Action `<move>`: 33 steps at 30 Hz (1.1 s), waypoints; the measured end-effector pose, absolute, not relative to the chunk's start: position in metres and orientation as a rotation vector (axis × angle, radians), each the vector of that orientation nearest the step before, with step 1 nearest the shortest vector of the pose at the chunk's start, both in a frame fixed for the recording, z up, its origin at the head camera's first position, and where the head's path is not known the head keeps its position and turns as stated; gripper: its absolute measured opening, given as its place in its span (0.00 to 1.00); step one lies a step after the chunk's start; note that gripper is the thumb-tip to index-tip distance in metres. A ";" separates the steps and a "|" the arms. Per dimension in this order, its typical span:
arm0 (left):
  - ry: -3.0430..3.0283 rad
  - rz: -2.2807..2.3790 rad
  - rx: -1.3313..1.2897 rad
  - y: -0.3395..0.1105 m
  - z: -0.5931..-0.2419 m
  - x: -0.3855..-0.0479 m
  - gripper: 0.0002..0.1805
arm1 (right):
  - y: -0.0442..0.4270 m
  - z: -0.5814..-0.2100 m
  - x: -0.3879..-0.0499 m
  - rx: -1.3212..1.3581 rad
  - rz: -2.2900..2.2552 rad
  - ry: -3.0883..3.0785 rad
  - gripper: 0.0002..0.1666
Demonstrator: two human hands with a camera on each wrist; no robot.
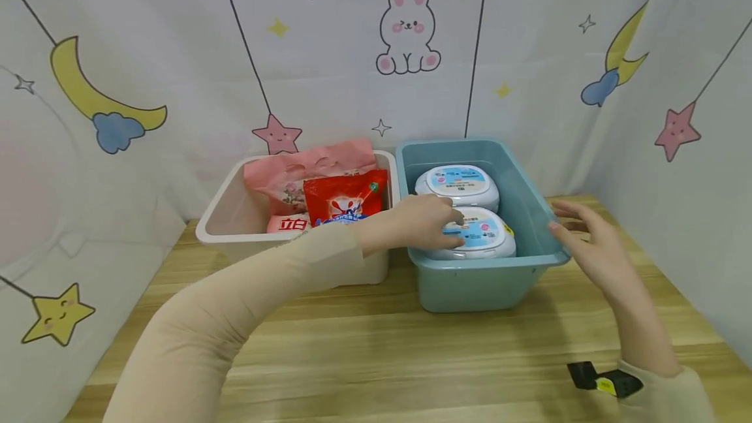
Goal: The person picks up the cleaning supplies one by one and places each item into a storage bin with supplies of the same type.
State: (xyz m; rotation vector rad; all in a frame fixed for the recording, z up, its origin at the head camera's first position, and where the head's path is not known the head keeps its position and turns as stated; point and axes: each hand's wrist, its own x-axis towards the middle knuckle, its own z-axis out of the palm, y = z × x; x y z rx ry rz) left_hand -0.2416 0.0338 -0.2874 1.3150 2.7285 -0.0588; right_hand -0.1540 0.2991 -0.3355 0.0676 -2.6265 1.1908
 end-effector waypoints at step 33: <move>3.104 0.226 1.087 -0.019 -0.285 -0.203 0.32 | 0.256 -0.311 -0.156 0.340 0.566 -2.760 0.30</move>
